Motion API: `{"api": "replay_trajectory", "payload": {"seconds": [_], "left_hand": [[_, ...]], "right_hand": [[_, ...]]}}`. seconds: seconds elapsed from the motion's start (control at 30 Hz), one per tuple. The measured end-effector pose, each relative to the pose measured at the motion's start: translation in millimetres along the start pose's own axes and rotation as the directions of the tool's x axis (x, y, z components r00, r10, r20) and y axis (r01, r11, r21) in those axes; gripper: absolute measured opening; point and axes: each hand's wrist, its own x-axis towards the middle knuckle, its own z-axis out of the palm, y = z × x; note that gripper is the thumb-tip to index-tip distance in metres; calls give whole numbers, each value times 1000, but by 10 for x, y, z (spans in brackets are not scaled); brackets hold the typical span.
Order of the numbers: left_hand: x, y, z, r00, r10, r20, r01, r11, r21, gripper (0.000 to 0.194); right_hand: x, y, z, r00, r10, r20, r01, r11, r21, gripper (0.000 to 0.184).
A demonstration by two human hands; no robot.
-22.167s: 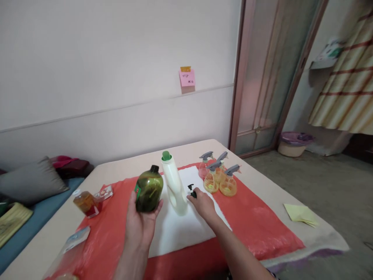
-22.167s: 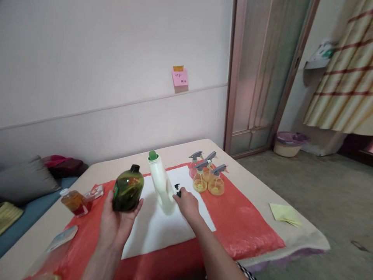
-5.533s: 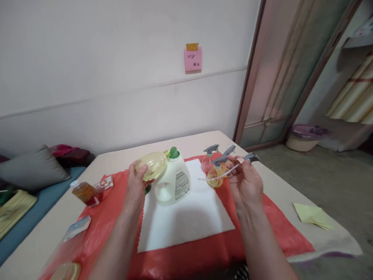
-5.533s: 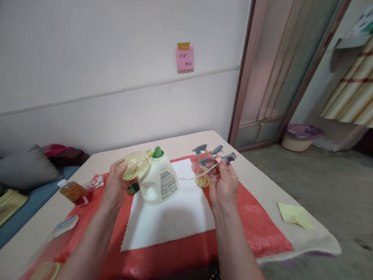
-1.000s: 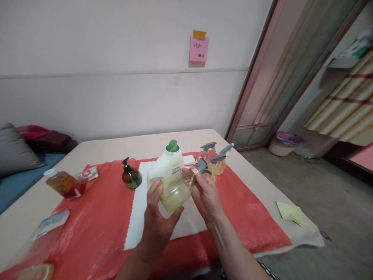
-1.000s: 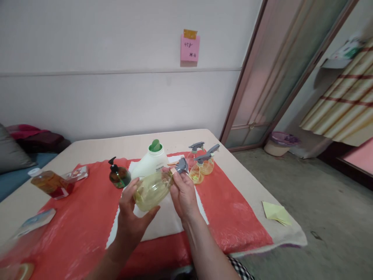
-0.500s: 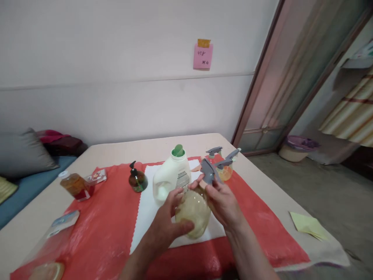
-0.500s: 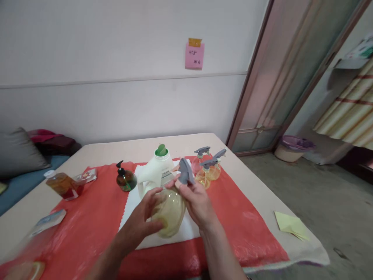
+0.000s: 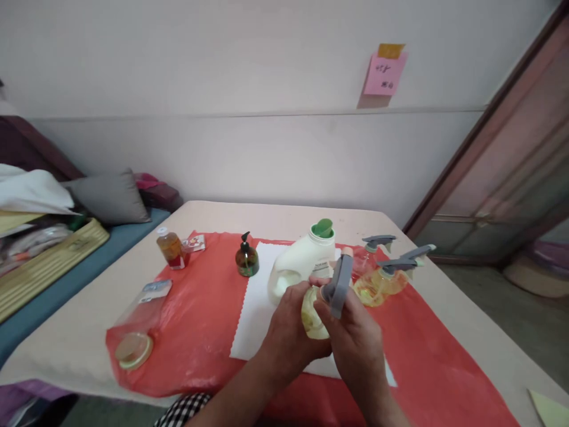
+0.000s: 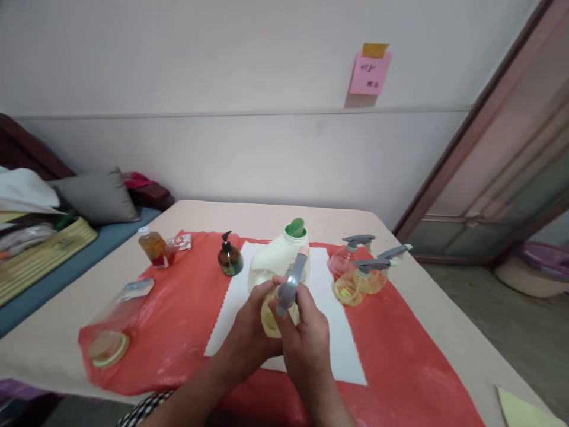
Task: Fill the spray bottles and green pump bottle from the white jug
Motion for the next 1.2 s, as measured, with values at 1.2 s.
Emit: {"api": "replay_trajectory", "payload": {"seconds": [1.2], "left_hand": [[847,-1390,-1791,764,-223,-606,412,891,191,57]], "right_hand": [[479,115,-581,826,59,-560,-16,996,83,33]]}}
